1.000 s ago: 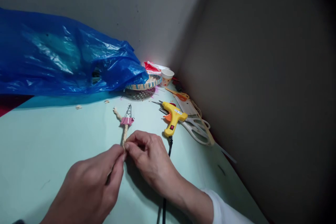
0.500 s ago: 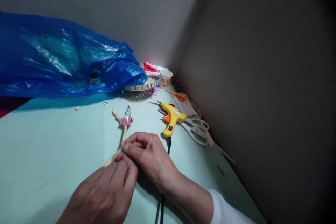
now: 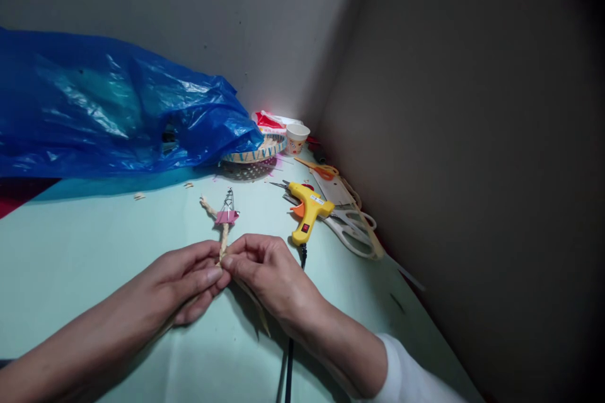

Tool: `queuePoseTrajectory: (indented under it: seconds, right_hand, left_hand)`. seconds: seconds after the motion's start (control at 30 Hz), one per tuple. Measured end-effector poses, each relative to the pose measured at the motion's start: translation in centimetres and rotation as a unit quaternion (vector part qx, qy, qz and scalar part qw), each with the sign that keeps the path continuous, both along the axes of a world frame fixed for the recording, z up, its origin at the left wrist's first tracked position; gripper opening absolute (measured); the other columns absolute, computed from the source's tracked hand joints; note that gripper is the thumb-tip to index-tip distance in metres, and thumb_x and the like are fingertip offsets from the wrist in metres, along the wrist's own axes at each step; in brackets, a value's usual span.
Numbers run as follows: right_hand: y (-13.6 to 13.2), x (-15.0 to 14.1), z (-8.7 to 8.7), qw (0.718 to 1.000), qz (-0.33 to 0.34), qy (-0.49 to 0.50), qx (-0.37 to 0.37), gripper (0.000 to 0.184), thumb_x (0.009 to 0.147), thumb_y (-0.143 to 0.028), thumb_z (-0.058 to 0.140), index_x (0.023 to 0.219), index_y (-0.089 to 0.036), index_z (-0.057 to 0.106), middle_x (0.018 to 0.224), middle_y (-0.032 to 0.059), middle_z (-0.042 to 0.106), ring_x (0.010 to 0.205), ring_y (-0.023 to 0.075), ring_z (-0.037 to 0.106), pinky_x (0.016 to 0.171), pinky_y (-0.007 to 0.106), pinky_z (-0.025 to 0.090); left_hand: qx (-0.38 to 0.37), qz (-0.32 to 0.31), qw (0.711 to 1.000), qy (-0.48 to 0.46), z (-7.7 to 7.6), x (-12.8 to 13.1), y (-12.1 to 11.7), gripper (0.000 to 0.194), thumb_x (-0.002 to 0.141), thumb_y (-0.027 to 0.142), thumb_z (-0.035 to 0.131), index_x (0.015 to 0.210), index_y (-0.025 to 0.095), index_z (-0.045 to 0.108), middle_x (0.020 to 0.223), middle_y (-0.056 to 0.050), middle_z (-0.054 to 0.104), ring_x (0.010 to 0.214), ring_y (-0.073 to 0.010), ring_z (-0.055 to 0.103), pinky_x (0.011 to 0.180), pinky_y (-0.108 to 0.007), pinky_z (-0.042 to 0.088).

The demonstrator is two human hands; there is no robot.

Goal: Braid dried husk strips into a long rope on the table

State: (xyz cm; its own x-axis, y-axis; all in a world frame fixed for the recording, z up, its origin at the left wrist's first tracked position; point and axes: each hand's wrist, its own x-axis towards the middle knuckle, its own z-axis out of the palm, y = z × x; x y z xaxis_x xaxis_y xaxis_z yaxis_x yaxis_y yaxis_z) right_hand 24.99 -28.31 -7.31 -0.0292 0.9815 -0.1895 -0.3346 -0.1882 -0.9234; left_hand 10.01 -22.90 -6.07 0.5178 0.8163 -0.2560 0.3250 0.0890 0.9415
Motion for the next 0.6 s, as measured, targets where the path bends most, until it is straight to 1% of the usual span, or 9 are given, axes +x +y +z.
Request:
queuePoseTrajectory:
  seconds: [0.07,0.13,0.2,0.27,0.33,0.4,0.43,0.53,0.6]
  right_hand:
    - [0.1,0.3,0.2,0.998,0.004,-0.067,-0.013,0.022,0.081,-0.031,0.076,0.071,-0.014,0.065,0.056,-0.0024,0.061,0.057,0.0094,0.052,0.062,0.021,0.039]
    - [0.2,0.5,0.3,0.992,0.021,-0.124,-0.029,0.014,0.087,-0.020,0.067,0.075,-0.013,0.066,0.058,-0.0027,0.061,0.055,0.0083,0.048,0.058,0.020,0.035]
    - [0.1,0.7,0.4,0.983,0.031,-0.177,-0.026,0.013,0.089,-0.013,0.059,0.079,-0.013,0.067,0.061,-0.0024,0.062,0.055,0.0081,0.046,0.056,0.020,0.034]
    - [-0.1,0.8,0.6,0.971,0.034,-0.235,-0.002,0.014,0.090,-0.013,0.056,0.081,-0.014,0.068,0.065,-0.0010,0.066,0.060,0.0092,0.050,0.059,0.020,0.037]
    - [-0.5,0.8,1.0,0.952,0.033,-0.304,0.029,0.016,0.091,-0.014,0.056,0.082,-0.016,0.069,0.071,0.0006,0.071,0.066,0.0106,0.056,0.065,0.021,0.039]
    - [-0.8,0.7,1.6,0.916,0.040,-0.395,0.050,0.019,0.092,-0.014,0.054,0.083,-0.017,0.070,0.076,0.0024,0.074,0.070,0.0125,0.060,0.068,0.023,0.038]
    - [-1.0,0.7,1.9,0.891,0.044,-0.449,0.056,0.020,0.092,-0.014,0.054,0.084,-0.017,0.071,0.078,0.0037,0.075,0.070,0.0138,0.061,0.067,0.025,0.037]
    - [-1.5,0.3,2.4,0.798,0.053,-0.597,0.056,0.018,0.092,-0.018,0.054,0.087,-0.017,0.072,0.078,0.0086,0.075,0.063,0.0173,0.061,0.058,0.029,0.028]
    - [-1.6,0.1,2.5,0.750,0.056,-0.656,0.056,0.019,0.093,-0.021,0.053,0.088,-0.016,0.071,0.074,0.0102,0.073,0.055,0.0179,0.058,0.053,0.031,0.022]
  left_hand:
    - [-0.053,-0.010,0.999,0.000,-0.2,0.0,-0.1,0.028,0.070,0.052,0.068,0.069,0.024,0.066,0.056,0.001,0.053,0.051,-0.0165,0.053,0.047,-0.028,0.045]
    - [-0.085,-0.012,0.996,0.002,-0.2,0.0,-0.1,0.027,0.069,0.050,0.069,0.067,0.024,0.066,0.054,0.002,0.049,0.052,-0.0161,0.053,0.046,-0.026,0.043]
    - [-0.093,0.005,0.996,0.003,-0.2,0.2,-0.2,0.026,0.067,0.049,0.069,0.066,0.024,0.065,0.050,0.004,0.044,0.051,-0.0154,0.050,0.043,-0.024,0.040]
    - [-0.092,0.023,0.995,0.003,-0.2,0.4,-0.3,0.026,0.066,0.049,0.069,0.063,0.024,0.065,0.047,0.005,0.039,0.047,-0.0144,0.046,0.041,-0.023,0.036]
    - [-0.087,0.033,0.996,0.003,-0.3,0.5,-0.4,0.026,0.066,0.049,0.069,0.061,0.024,0.064,0.045,0.006,0.038,0.045,-0.0140,0.044,0.040,-0.024,0.035]
    - [-0.080,0.034,0.996,0.006,-0.5,0.6,-0.5,0.025,0.066,0.046,0.070,0.059,0.024,0.063,0.045,0.005,0.040,0.045,-0.0148,0.045,0.043,-0.025,0.038]
    - [-0.073,0.032,0.997,0.009,-0.6,0.5,-0.6,0.024,0.067,0.045,0.070,0.058,0.024,0.061,0.045,0.005,0.041,0.047,-0.0157,0.046,0.045,-0.026,0.040]
    - [-0.034,0.026,0.999,0.021,-1.0,0.4,-0.5,0.030,0.069,0.042,0.067,0.049,0.024,0.054,0.045,0.003,0.044,0.054,-0.0192,0.052,0.052,-0.029,0.045]
    - [-0.002,0.024,0.999,0.035,-1.2,0.3,-0.4,0.032,0.071,0.042,0.065,0.047,0.024,0.052,0.047,0.002,0.049,0.059,-0.0209,0.055,0.056,-0.030,0.046]
